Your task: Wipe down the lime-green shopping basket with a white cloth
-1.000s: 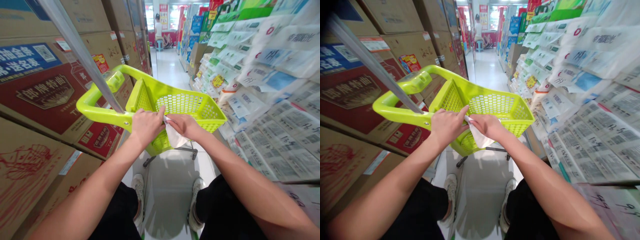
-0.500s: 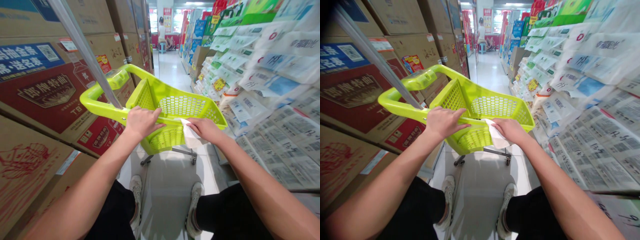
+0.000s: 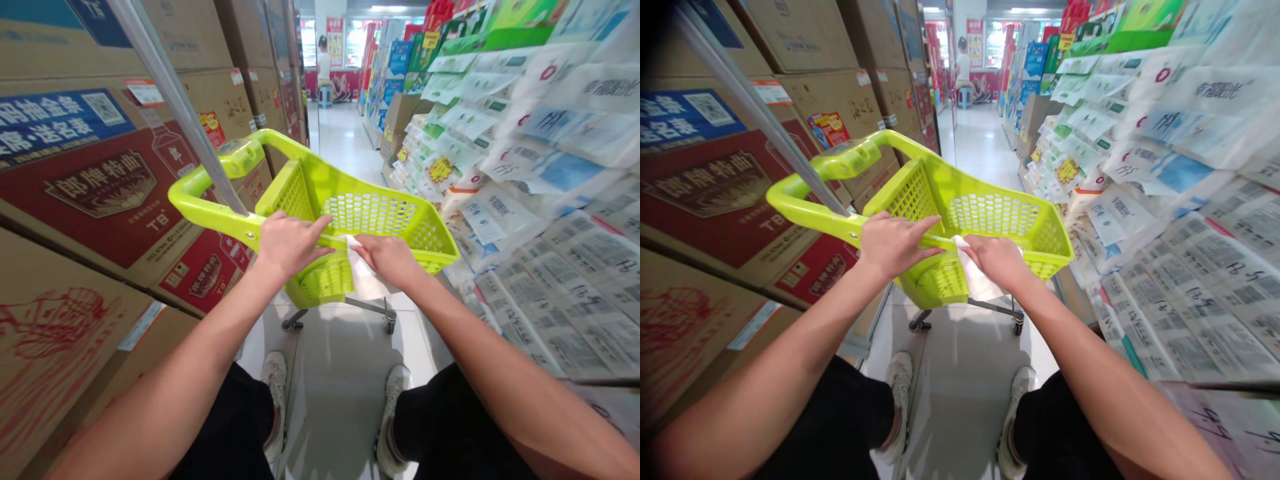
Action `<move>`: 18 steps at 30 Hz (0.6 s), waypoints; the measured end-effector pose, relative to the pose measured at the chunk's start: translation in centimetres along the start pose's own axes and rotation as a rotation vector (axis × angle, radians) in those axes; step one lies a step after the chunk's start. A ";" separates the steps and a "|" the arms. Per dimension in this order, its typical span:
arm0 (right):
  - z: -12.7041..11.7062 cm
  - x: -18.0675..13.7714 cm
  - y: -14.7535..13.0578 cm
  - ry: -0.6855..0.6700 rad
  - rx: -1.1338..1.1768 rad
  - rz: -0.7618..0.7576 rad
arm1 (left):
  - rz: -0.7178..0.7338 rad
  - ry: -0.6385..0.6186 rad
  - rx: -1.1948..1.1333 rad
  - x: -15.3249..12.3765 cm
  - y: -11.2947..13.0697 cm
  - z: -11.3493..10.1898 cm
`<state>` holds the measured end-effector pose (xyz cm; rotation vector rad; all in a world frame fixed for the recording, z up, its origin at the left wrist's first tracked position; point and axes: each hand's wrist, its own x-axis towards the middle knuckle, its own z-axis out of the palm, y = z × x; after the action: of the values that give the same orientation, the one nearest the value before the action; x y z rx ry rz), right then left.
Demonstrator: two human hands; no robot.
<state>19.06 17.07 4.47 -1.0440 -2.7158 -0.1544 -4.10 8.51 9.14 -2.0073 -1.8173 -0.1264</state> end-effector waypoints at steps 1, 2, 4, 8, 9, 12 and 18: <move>0.1 0.4 -0.6 0.023 0.009 -0.008 | 0.012 0.006 0.001 -0.1 0.1 -0.1; 0.1 0.8 -1.3 0.047 0.023 -0.019 | 0.023 0.011 0.001 -0.1 0.1 -0.1; 0.2 1.5 -2.3 0.079 0.052 -0.040 | 0.038 0.017 -0.001 -0.3 0.3 -0.3; 0.0 2.3 -3.5 0.070 0.068 -0.057 | 0.041 0.021 -0.017 -0.6 0.0 -0.2; 0.0 2.3 -3.5 0.067 0.074 -0.061 | 0.037 0.027 -0.015 -0.6 -0.2 0.0; 0.0 1.8 -3.2 0.070 0.095 -0.067 | 0.033 0.043 0.013 -0.8 -1.2 0.6; -0.3 -1.3 0.6 -0.053 -0.019 0.010 | 0.074 0.061 0.015 -0.9 -4.2 1.4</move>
<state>20.44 16.68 4.42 -1.0816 -2.7613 -0.1529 -8.54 8.41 8.59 -2.0352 -1.6991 -0.1497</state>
